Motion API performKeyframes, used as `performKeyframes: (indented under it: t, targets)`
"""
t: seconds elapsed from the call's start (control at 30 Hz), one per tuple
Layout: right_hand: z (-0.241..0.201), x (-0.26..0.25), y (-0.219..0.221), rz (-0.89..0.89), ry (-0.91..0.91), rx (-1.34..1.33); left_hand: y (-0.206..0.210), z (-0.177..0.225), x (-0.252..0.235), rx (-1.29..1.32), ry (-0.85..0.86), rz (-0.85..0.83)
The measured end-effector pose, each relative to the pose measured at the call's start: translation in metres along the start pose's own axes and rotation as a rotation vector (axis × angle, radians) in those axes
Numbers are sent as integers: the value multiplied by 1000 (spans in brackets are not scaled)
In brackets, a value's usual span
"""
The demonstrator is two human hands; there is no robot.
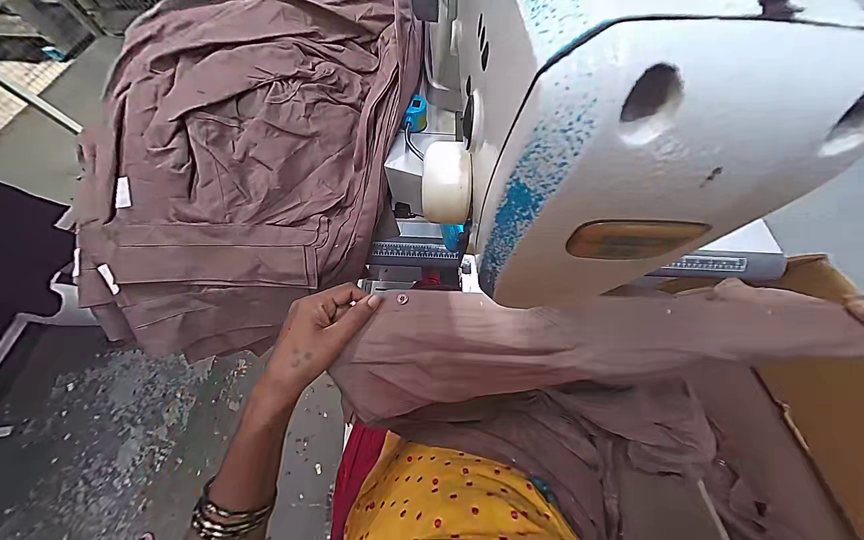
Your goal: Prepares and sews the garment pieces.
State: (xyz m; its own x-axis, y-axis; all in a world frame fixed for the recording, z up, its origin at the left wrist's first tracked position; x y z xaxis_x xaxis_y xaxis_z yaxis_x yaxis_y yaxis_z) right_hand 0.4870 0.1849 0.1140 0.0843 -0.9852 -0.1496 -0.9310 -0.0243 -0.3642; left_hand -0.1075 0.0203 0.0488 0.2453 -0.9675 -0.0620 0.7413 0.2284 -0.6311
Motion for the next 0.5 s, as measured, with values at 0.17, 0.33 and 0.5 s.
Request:
performKeyframes:
  t: [0.17, 0.33, 0.5]
  targets:
    - [33, -31, 3, -31, -10, 175, 9, 13, -11, -98, 31, 79]
    - [55, -45, 13, -71, 10, 456, 10, 11, -9, -156, 28, 82]
    - [33, -52, 71, -49, -103, 916, 29, 16, -6, -457, 243, 59]
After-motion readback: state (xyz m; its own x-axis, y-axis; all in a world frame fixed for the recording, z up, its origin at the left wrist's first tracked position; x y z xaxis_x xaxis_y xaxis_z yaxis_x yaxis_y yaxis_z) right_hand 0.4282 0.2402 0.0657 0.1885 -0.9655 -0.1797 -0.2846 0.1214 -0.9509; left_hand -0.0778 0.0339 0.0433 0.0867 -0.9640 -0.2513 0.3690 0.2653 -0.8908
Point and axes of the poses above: each hand's wrist, its own x-axis away from the middle knuckle, its own y-axis out of the palm, z = x × y, the point moved 2 cm from there along -x, towards the middle knuckle, and after that the axes turned 7 degrees about -x, right-handed, at the moved point
